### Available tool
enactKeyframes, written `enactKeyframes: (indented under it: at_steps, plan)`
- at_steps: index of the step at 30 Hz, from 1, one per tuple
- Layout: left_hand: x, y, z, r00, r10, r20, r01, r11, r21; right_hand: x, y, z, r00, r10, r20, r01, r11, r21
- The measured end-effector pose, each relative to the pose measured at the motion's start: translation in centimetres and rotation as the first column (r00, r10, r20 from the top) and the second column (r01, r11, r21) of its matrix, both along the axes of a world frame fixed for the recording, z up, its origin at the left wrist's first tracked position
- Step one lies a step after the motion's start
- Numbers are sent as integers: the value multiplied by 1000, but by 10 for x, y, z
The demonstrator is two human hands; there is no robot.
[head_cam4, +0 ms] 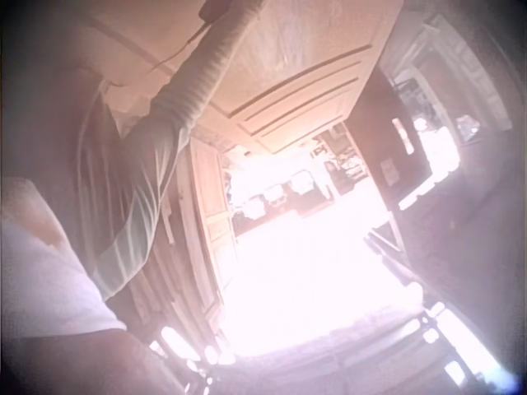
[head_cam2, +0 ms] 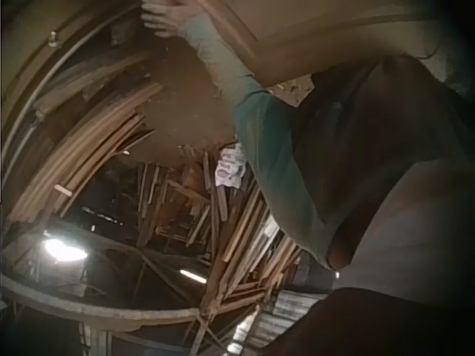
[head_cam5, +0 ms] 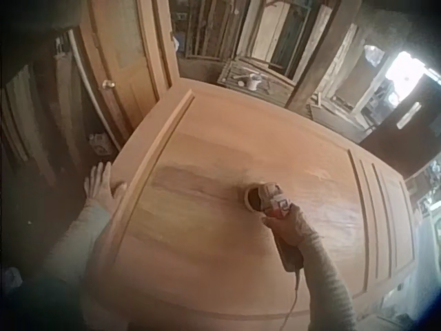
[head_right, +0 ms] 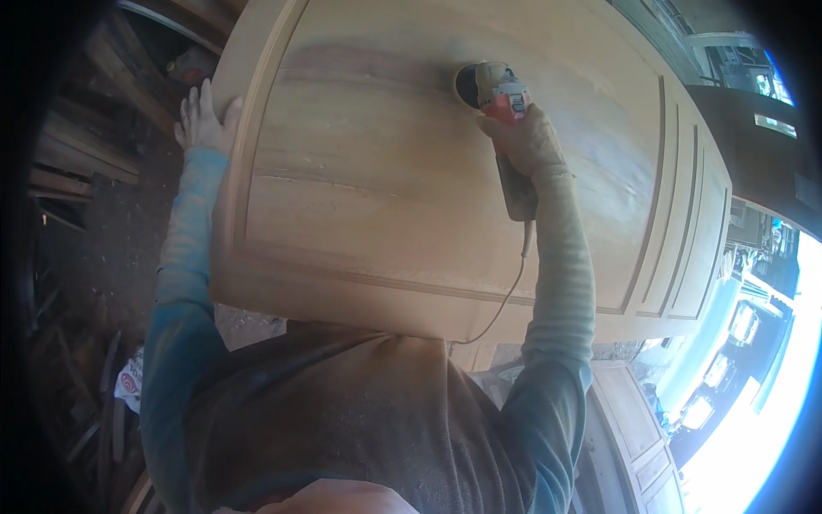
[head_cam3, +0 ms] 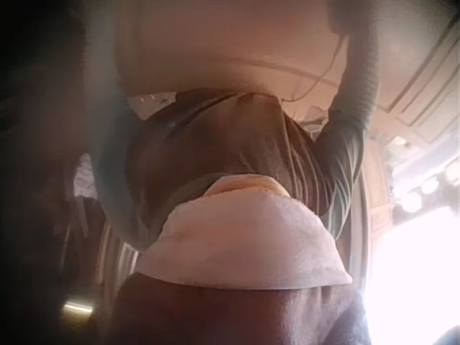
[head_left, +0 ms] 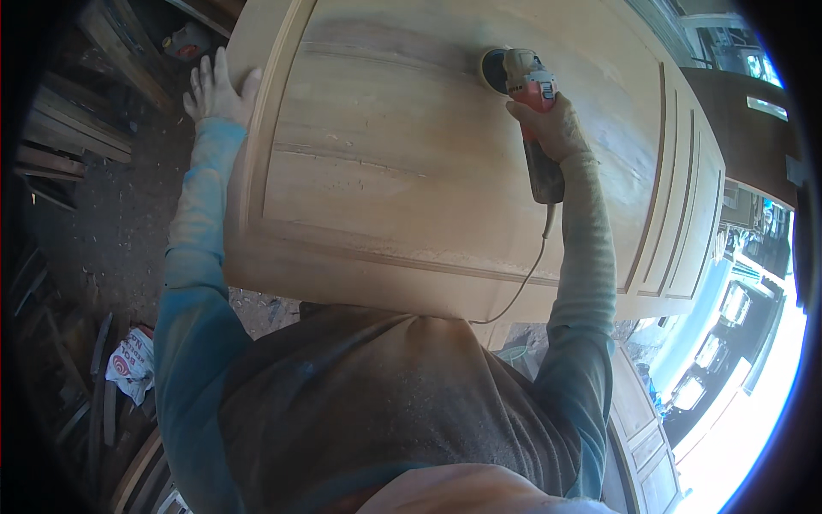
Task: The person sands a wooden door using a power sander, moving the tool across the door panels while using their other hand to stabilize the wood.
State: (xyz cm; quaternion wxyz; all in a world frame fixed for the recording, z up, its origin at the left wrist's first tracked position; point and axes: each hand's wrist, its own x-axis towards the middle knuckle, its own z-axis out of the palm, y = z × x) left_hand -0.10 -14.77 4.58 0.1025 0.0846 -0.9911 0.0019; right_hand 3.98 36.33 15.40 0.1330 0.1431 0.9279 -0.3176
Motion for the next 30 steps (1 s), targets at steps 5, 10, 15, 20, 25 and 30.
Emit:
enactKeyframes:
  at_steps: [5,10,15,20,25,30]
  plan:
    - [-11,-13,-4,949,154,274,-243,912,330,-6,4,-7,999,-28,29,27,1000,14]
    - [-11,-9,-1,948,161,276,-256,901,351,-16,-8,-9,997,-27,76,26,999,19]
    - [-9,-12,0,955,167,247,-250,899,360,-10,-29,4,991,130,-2,-130,991,13]
    - [-7,-8,2,958,168,231,-245,900,361,-31,-25,3,990,1,144,-2,1000,5]
    - [-1,-10,4,959,153,240,-242,882,403,-11,-35,-12,983,159,-93,-154,986,58]
    - [-5,-3,12,956,166,240,-253,883,396,-20,-48,14,994,89,59,-90,996,27]
